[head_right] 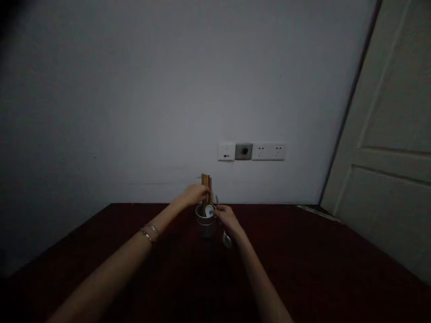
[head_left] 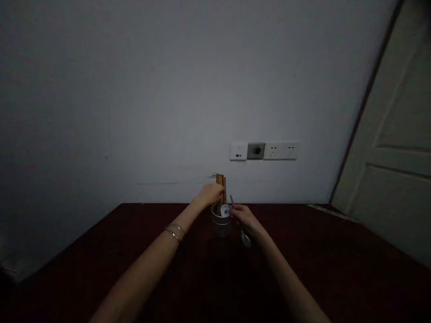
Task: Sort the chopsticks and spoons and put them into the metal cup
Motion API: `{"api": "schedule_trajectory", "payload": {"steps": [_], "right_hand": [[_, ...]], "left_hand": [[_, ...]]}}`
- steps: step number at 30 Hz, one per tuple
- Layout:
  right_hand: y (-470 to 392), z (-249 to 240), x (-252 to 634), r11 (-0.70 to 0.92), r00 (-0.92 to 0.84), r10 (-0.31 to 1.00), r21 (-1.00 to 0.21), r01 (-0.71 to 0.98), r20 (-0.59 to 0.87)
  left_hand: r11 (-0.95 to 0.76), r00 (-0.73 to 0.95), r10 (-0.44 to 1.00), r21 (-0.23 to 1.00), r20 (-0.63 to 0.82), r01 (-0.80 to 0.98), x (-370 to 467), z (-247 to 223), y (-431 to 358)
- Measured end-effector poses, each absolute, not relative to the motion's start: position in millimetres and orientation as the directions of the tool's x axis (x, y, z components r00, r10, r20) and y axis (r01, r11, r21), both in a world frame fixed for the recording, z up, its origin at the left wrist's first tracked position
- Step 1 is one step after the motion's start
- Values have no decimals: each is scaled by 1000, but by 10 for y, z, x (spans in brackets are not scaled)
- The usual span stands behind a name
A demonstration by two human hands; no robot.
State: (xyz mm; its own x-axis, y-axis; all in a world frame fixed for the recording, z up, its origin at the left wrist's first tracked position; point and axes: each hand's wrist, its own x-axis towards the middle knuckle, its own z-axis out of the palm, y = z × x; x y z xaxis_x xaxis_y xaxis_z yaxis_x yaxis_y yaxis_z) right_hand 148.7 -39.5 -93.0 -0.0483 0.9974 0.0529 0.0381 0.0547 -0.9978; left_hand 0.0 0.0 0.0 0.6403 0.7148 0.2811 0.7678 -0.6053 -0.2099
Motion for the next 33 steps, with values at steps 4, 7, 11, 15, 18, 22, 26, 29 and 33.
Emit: {"api": "schedule_trajectory", "payload": {"steps": [4,7,11,15,18,22,26,29,33], "right_hand": [[-399,-901,1469,21,-55,998,-998,67,17],[-401,-889,1463,0,-51,999,-996,87,-4],[-400,-884,1458,-15,-42,999,-996,92,-19],[-395,-893,1455,-10,-53,998,-996,88,-15],[-389,-905,1454,-19,-41,999,-997,71,-22],[-387,-904,1453,-29,-46,998,-998,60,-32],[-402,-884,1447,-45,-51,998,-997,59,-48],[-415,-868,1439,-44,-53,997,-998,54,-47],[-423,-857,1435,-44,-53,998,-998,45,-47]], "left_hand": [[-605,644,717,-219,267,765,-8,34,-3],[-608,655,710,-246,259,755,3,42,-3],[-632,678,700,-248,225,734,11,37,7],[-645,693,695,-261,191,718,-7,57,22],[-669,727,669,-301,153,679,-5,96,38],[-684,758,645,-372,92,627,39,132,59],[-695,787,612,-423,78,582,74,133,64],[-687,783,619,-443,58,576,84,136,71],[-680,768,640,-450,23,579,101,165,82]]}}
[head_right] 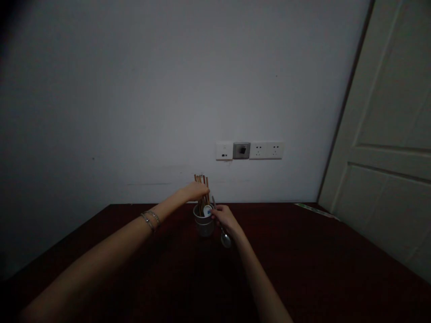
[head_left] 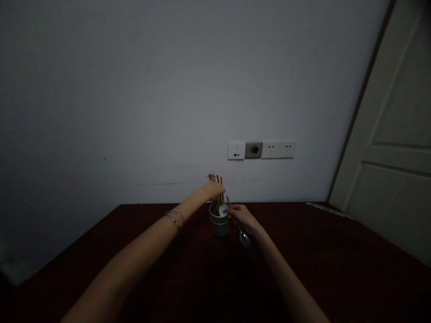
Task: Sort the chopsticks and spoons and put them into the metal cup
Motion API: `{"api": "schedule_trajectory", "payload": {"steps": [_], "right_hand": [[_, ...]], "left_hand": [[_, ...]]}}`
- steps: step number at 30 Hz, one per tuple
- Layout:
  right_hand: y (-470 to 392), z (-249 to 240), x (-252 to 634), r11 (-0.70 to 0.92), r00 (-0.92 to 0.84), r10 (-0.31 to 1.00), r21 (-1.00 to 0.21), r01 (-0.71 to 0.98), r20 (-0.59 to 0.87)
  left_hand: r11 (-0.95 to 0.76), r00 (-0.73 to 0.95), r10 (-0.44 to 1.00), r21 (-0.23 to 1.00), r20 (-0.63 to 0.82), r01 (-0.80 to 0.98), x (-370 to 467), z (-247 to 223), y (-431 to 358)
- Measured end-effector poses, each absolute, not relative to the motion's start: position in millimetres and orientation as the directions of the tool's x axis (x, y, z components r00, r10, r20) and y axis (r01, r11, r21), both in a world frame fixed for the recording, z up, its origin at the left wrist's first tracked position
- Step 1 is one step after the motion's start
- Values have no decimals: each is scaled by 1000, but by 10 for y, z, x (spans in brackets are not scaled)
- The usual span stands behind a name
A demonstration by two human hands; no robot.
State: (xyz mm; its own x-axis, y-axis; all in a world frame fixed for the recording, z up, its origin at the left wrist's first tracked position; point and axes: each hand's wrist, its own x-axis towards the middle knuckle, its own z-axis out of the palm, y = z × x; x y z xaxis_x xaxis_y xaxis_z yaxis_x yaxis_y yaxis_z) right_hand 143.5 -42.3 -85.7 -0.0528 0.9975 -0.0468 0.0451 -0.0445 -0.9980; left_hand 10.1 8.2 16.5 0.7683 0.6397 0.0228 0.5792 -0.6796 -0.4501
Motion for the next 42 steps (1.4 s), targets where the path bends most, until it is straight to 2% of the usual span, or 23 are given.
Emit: {"api": "schedule_trajectory", "payload": {"steps": [8,14,17,27,34,38,42], "right_hand": [[-423,-864,1446,-52,-57,997,-997,50,-55],[-421,-874,1460,-55,-53,997,-998,40,-57],[-409,-884,1470,-56,-52,997,-997,48,-59],[-359,-951,1508,-45,-81,995,-998,54,-50],[-402,-891,1533,-21,-117,993,-999,25,-24],[-439,-792,1640,-21,-105,994,-1000,15,-23],[-508,-619,1795,-31,-58,998,-999,-22,-30]], "left_hand": [[-681,726,688,-360,-15,638,158,325,1],[-651,708,706,-372,22,661,186,487,-119],[-659,708,704,-323,53,679,157,573,-131],[-721,692,651,-33,312,693,-148,1042,-142],[-775,594,609,237,526,585,-372,1296,-428],[-749,523,660,426,538,507,-546,1250,-568],[-660,493,743,620,453,425,-699,1011,-642]]}}
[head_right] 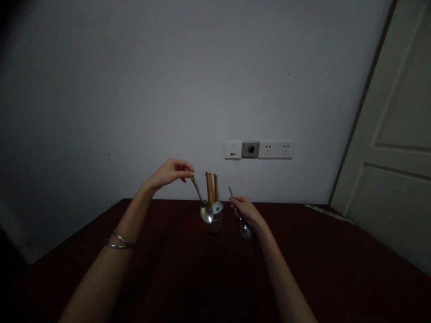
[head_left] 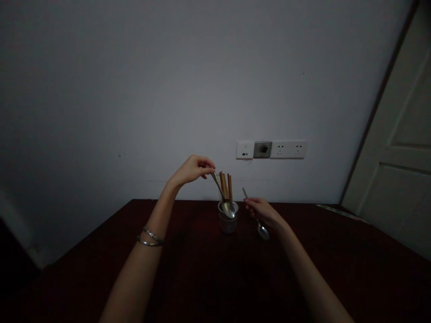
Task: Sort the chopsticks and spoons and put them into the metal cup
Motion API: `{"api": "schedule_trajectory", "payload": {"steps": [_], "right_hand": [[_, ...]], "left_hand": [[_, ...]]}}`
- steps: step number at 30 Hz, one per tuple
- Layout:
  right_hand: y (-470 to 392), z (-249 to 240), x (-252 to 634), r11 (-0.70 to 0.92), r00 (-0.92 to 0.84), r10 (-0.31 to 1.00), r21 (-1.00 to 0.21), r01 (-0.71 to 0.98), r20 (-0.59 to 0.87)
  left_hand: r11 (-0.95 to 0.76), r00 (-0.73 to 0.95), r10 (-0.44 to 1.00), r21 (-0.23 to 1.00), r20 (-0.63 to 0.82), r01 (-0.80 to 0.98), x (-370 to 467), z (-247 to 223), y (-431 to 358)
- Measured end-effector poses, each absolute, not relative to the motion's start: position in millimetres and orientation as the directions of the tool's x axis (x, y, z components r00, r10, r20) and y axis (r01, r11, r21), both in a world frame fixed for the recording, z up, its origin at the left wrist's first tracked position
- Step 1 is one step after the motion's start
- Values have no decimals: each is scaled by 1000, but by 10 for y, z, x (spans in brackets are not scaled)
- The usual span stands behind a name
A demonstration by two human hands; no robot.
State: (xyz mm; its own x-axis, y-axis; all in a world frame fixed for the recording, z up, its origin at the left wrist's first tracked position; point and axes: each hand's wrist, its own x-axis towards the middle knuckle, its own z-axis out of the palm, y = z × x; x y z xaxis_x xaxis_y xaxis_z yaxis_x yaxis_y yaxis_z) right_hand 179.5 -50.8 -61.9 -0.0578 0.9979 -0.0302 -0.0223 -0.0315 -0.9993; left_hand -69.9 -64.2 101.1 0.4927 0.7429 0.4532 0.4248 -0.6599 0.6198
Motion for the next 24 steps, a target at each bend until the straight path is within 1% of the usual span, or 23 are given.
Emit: {"api": "schedule_trajectory", "payload": {"steps": [5,7,10,13,17,21,24], "right_hand": [[-692,-443,1870,-15,60,998,-999,-39,-17],[-789,-447,1869,-18,62,998,-999,-35,-20],[-937,-547,1873,-51,18,999,-999,6,-51],[-1068,-715,1867,-132,-40,990,-988,78,-136],[-1170,-954,1787,-224,-103,965,-961,163,-243],[-1192,-1139,1661,-270,-86,953,-942,198,-291],[-1198,-1236,1598,-288,-91,946,-937,197,-310]], "left_hand": [[-477,497,825,802,268,359,-787,511,-660],[-407,514,830,867,218,289,-791,284,-655],[-302,548,822,934,153,192,-766,-63,-642],[-213,566,819,967,96,144,-703,-403,-630],[-97,591,806,978,-30,183,-590,-787,-640],[-28,590,800,976,-107,215,-499,-1052,-674],[-11,596,792,973,-132,230,-459,-1184,-674]]}}
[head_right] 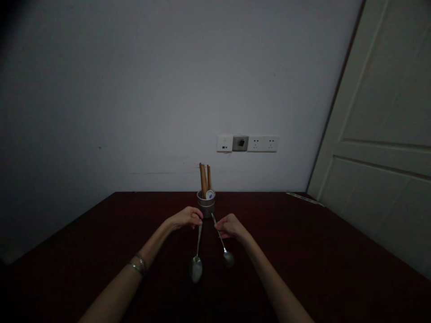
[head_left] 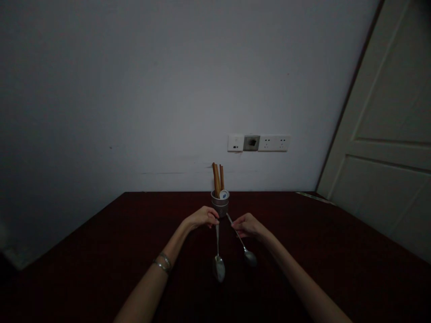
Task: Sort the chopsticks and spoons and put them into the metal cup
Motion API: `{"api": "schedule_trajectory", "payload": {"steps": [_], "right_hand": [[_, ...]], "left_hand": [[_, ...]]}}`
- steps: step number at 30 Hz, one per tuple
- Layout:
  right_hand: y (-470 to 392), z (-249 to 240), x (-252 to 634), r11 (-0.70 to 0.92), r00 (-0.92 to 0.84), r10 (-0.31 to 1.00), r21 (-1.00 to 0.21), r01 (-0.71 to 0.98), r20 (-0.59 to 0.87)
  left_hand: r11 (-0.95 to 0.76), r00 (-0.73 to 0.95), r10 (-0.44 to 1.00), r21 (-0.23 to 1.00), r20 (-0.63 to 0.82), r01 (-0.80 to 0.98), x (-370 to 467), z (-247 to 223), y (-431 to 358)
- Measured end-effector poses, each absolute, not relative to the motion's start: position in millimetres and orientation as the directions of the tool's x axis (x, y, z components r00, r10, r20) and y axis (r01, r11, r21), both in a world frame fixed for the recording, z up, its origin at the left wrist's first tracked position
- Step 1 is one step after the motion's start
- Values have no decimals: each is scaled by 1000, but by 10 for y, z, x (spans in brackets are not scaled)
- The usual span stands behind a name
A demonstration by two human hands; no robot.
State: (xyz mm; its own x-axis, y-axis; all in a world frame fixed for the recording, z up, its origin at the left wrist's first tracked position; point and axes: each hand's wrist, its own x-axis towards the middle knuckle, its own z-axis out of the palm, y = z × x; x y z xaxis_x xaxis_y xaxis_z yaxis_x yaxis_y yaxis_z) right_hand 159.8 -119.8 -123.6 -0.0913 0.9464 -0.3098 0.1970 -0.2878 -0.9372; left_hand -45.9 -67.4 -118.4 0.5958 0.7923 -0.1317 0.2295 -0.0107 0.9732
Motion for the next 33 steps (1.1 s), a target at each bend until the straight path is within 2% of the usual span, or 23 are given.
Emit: {"api": "schedule_trajectory", "payload": {"steps": [14,19,25,33], "right_hand": [[-1189,-1352,1488,-302,-105,933,-907,292,-345],[-1206,-1311,1466,-288,-96,934,-884,369,-345],[-1223,-1249,1408,-288,-47,929,-798,529,-367],[-1210,-1273,1408,-248,-31,940,-739,626,-341]], "left_hand": [[-28,640,757,972,-131,232,-408,-1375,-596],[-96,665,731,941,-154,324,-408,-1384,-564],[-178,647,734,862,-205,475,-375,-1305,-605],[-254,654,727,803,-209,539,-388,-1258,-634]]}}
